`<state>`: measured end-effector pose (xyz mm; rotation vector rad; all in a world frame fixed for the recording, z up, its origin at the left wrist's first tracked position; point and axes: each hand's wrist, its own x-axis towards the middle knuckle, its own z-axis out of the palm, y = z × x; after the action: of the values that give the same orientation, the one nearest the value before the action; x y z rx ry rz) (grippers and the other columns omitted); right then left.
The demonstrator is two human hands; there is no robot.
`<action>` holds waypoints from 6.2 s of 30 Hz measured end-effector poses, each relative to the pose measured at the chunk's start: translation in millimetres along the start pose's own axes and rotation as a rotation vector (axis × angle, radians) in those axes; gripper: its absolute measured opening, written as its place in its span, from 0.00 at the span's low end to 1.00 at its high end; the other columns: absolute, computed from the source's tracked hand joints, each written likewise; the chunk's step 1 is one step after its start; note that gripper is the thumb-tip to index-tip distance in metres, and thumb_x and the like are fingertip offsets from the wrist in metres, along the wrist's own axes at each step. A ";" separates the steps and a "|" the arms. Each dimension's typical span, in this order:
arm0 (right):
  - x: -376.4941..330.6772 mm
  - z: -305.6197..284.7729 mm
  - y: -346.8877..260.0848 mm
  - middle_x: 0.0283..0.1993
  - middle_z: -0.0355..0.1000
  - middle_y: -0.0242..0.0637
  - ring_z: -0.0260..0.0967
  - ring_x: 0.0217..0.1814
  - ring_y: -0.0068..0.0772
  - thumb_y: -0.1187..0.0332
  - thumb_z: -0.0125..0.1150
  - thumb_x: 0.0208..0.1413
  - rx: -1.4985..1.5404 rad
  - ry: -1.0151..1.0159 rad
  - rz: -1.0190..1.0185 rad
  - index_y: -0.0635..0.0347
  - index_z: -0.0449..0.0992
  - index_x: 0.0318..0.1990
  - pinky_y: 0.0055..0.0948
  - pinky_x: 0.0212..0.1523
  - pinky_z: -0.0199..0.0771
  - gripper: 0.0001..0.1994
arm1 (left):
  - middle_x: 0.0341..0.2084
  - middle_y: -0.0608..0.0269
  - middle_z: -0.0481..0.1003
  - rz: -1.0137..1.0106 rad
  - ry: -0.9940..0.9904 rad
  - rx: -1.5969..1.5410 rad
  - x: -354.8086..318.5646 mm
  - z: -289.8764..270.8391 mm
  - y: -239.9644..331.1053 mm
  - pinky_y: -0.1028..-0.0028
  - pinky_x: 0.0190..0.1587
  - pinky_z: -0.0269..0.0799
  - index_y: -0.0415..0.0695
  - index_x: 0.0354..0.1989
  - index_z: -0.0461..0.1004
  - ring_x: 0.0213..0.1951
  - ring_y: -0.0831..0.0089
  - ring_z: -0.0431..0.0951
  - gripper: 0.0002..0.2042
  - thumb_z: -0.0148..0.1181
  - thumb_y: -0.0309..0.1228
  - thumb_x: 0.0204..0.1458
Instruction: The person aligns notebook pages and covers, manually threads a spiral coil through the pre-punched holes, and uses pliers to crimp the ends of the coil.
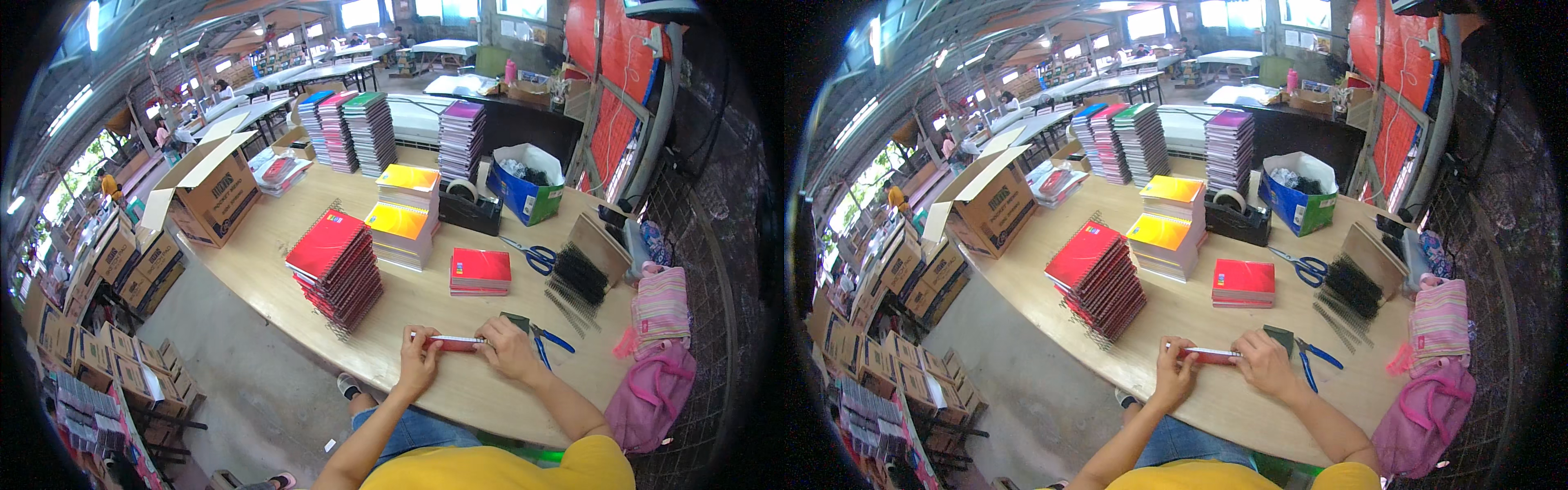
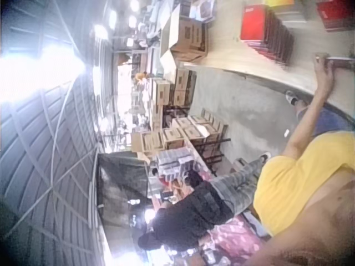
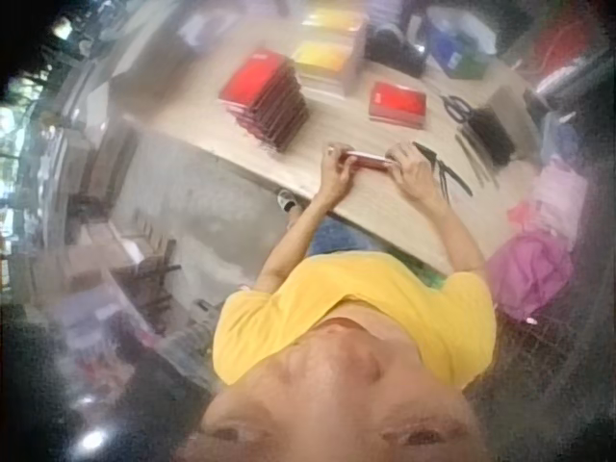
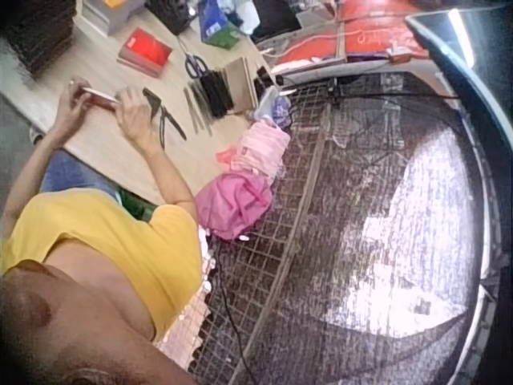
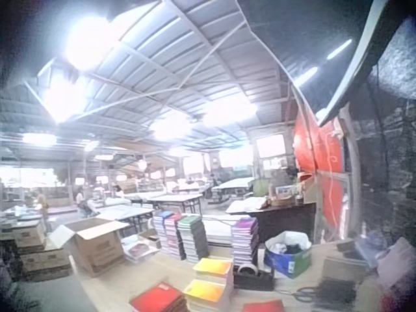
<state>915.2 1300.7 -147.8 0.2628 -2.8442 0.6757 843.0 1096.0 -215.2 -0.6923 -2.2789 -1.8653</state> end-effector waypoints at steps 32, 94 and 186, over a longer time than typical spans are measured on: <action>14.8 -9.2 82.4 0.52 0.75 0.37 0.73 0.50 0.29 0.50 0.53 0.59 0.965 -0.460 0.169 0.65 0.74 0.55 0.25 0.49 0.74 0.27 | 0.35 0.60 0.62 -0.015 -0.099 -0.028 6.7 18.5 -25.8 0.68 0.40 0.65 0.41 0.40 0.64 0.36 0.66 0.65 0.28 0.80 0.31 0.37; 27.7 -71.8 -19.1 0.49 0.70 0.31 0.66 0.61 0.32 0.56 0.66 0.51 -0.498 0.254 -0.459 0.49 0.75 0.53 0.72 0.70 0.44 0.21 | 0.36 0.59 0.79 -0.276 -0.166 -0.557 26.4 -15.0 36.8 0.83 0.36 0.72 0.41 0.67 0.59 0.34 0.84 0.75 0.31 0.64 0.19 0.54; -52.6 -32.8 126.1 0.40 0.75 0.38 0.72 0.46 0.43 0.77 0.61 0.47 -0.366 0.418 0.061 0.58 0.81 0.43 0.39 0.49 0.72 0.14 | 0.40 0.52 0.68 0.081 -0.063 0.067 -12.1 9.6 14.3 0.65 0.39 0.75 0.41 0.42 0.75 0.42 0.58 0.73 0.05 0.57 0.22 0.58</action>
<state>943.4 1433.2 -185.1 -0.0245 -2.5105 0.1778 861.5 1103.7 -209.1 -0.8321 -2.3024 -1.7467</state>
